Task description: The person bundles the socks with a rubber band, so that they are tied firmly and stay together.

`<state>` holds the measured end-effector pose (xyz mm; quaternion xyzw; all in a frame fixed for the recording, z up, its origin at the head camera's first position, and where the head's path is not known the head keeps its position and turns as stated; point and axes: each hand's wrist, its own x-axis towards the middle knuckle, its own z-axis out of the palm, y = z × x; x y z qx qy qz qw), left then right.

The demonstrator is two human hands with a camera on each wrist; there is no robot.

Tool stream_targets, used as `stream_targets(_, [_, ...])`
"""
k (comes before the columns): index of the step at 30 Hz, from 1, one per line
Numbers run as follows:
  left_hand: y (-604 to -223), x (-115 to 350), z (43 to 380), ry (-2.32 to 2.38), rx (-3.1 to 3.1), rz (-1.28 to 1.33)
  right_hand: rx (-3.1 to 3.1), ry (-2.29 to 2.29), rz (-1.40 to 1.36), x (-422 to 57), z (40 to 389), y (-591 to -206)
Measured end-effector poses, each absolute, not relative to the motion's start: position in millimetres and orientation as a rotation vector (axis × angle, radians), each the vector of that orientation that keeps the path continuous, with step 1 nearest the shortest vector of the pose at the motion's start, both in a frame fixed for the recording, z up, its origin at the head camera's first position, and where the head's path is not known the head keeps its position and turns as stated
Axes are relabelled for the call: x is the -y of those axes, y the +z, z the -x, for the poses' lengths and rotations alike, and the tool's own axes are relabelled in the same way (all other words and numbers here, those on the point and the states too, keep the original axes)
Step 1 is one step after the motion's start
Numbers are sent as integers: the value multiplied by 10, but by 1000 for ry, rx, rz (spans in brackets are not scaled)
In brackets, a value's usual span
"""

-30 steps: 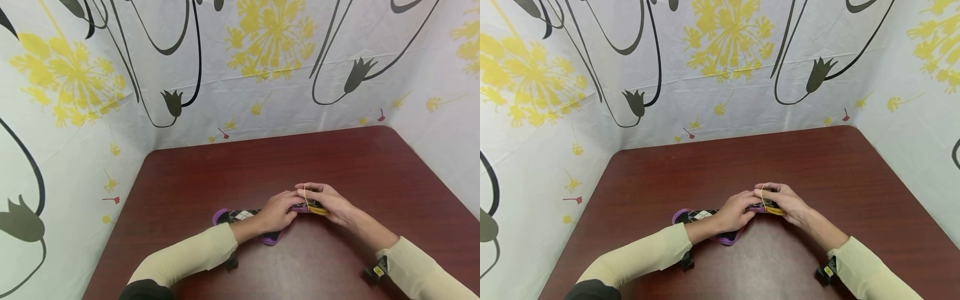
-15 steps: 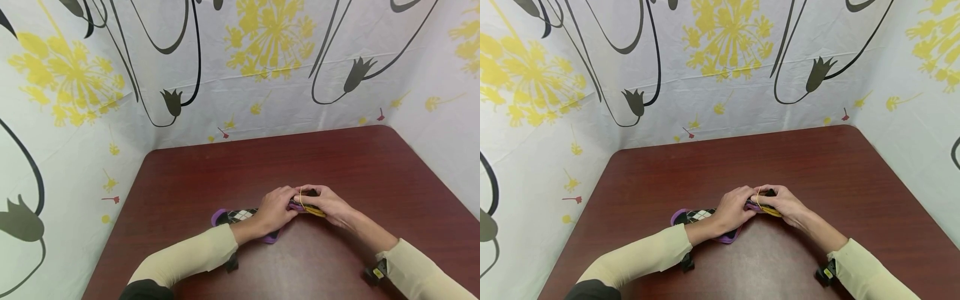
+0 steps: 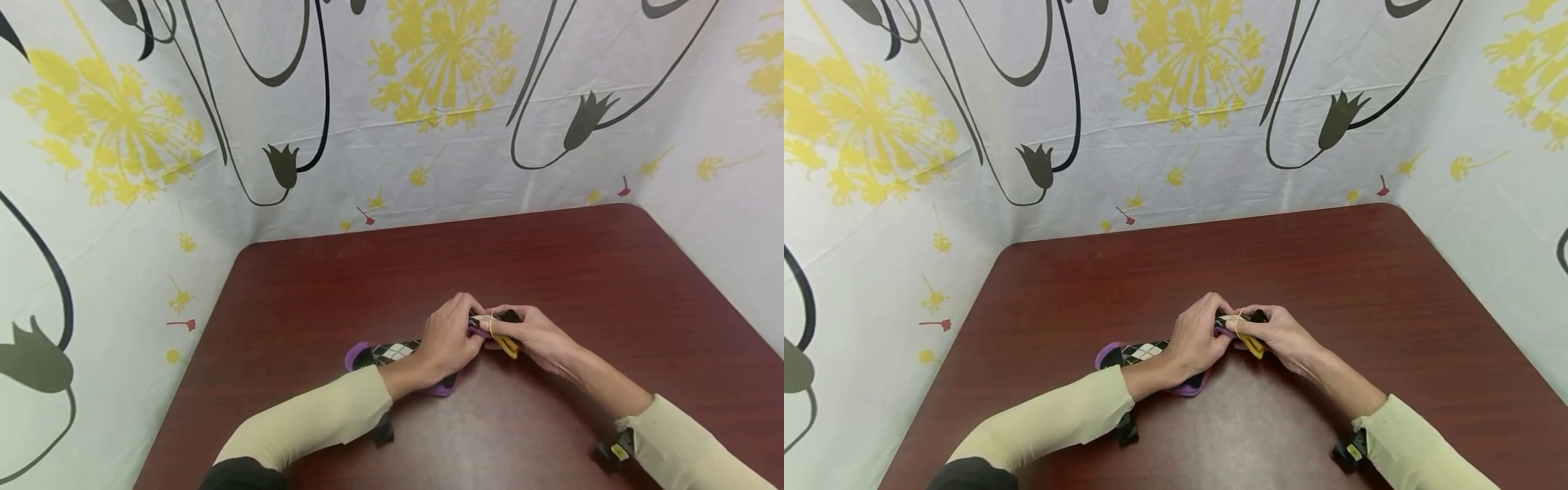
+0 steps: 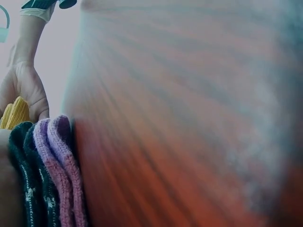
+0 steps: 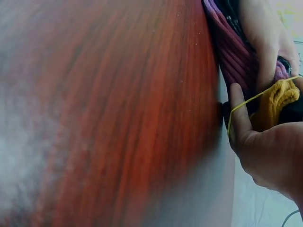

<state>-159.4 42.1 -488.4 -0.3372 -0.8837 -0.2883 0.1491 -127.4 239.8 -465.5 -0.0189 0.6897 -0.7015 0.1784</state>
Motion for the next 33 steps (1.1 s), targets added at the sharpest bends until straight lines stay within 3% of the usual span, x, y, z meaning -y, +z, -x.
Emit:
stream_targets(11, [-4861, -442, 1584, -847, 2577, 939, -1804, -1969, 35, -2414, 1277, -4653])
stream_targets(20, [-4811, -394, 1618, -685, 2559, 1095, -1781, -1933, 98, -2436, 1312, -4622])
stream_targets(29, [-4814, -461, 1631, -611, 2596, 923, -1725, -2002, 30, -2370, 1278, -4667])
stream_targets(33, [-4808, -453, 1639, -638, 2618, 965, -1735, -2047, -8, -2370, 1271, -4687])
